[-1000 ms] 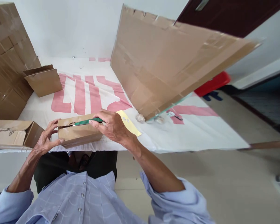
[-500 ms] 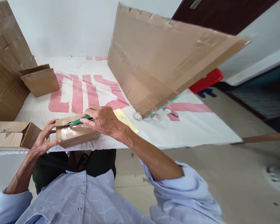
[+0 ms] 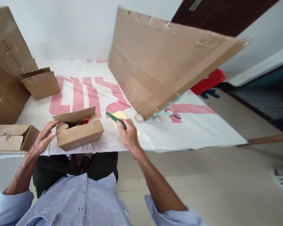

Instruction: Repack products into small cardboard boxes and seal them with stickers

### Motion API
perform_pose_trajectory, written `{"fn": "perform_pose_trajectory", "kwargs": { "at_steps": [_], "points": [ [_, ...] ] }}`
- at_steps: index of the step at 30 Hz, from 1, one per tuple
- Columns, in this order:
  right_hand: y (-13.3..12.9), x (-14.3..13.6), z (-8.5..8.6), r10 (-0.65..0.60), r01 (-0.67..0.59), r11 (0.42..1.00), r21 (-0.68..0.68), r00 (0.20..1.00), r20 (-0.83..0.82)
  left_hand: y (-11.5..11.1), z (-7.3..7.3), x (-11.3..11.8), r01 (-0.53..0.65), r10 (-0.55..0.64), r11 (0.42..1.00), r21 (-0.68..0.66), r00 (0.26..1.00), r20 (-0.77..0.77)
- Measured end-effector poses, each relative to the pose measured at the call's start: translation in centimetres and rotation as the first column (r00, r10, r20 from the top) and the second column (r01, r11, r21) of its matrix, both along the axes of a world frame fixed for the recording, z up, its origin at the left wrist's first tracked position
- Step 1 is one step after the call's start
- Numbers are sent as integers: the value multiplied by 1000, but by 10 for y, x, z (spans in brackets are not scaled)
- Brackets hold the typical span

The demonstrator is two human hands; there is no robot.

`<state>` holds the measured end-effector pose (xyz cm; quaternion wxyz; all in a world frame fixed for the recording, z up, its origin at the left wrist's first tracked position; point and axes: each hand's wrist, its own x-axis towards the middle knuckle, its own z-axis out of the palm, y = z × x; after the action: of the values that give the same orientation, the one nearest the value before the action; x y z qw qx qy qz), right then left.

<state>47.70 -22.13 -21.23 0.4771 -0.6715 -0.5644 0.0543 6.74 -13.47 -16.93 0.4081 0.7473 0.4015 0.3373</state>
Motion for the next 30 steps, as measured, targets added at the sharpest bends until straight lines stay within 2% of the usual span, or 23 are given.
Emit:
{"fn": "perform_pose_trajectory", "kwargs": {
  "at_steps": [2, 3, 5, 6, 8, 10, 13, 16, 19, 21, 23, 25, 28, 30],
  "points": [
    [-2, -17, -51, -112, 109, 992, -71, 993, -45, 4, -2, 4, -60, 60, 998, 17, 998, 6],
    [-3, -25, -71, -138, 132, 986, -103, 989, -56, 6, -3, 5, -78, 78, 997, 18, 997, 10],
    [-3, -34, -91, -132, 123, 984, -128, 989, -64, 8, -4, 6, -80, 80, 997, 9, 997, 7],
    [-2, -36, -90, -113, 106, 988, -110, 992, -62, 8, -4, 6, -67, 67, 998, 6, 998, -7],
    [2, -38, -71, -59, 58, 998, -17, 997, -42, 7, -2, 4, -22, 23, 1000, 12, 998, -65],
    [7, -41, -37, 25, -26, 995, 93, 1000, 10, 6, 2, 2, 25, -22, 1000, 17, 992, -125],
    [11, -49, 19, 284, -296, 950, 102, 952, 114, 4, 8, -2, 48, -48, 999, -4, 985, -166],
    [8, -53, 60, 560, -566, 825, -2, 816, 144, 3, 9, -7, 30, -34, 999, -25, 983, -180],
    [8, -49, 84, 733, -706, 679, -203, 667, 131, 3, 7, -6, 64, -69, 997, -33, 983, -172],
    [17, -51, 91, 770, -698, 631, -338, 616, 166, 3, 6, -3, 100, -104, 994, -34, 981, -166],
    [31, -61, 90, 757, -638, 648, -416, 597, 265, 2, 6, 1, 116, -119, 993, -31, 979, -168],
    [47, -77, 80, 735, -568, 676, -469, 568, 371, 2, 6, 3, 111, -113, 994, -22, 977, -182],
    [64, -102, 59, 748, -532, 664, -525, 482, 457, 1, 5, 2, 104, -105, 994, -14, 973, -205],
    [69, -111, 48, 748, -534, 664, -523, 471, 469, 0, 3, 1, 102, -102, 995, -13, 973, -206]
  ]
}}
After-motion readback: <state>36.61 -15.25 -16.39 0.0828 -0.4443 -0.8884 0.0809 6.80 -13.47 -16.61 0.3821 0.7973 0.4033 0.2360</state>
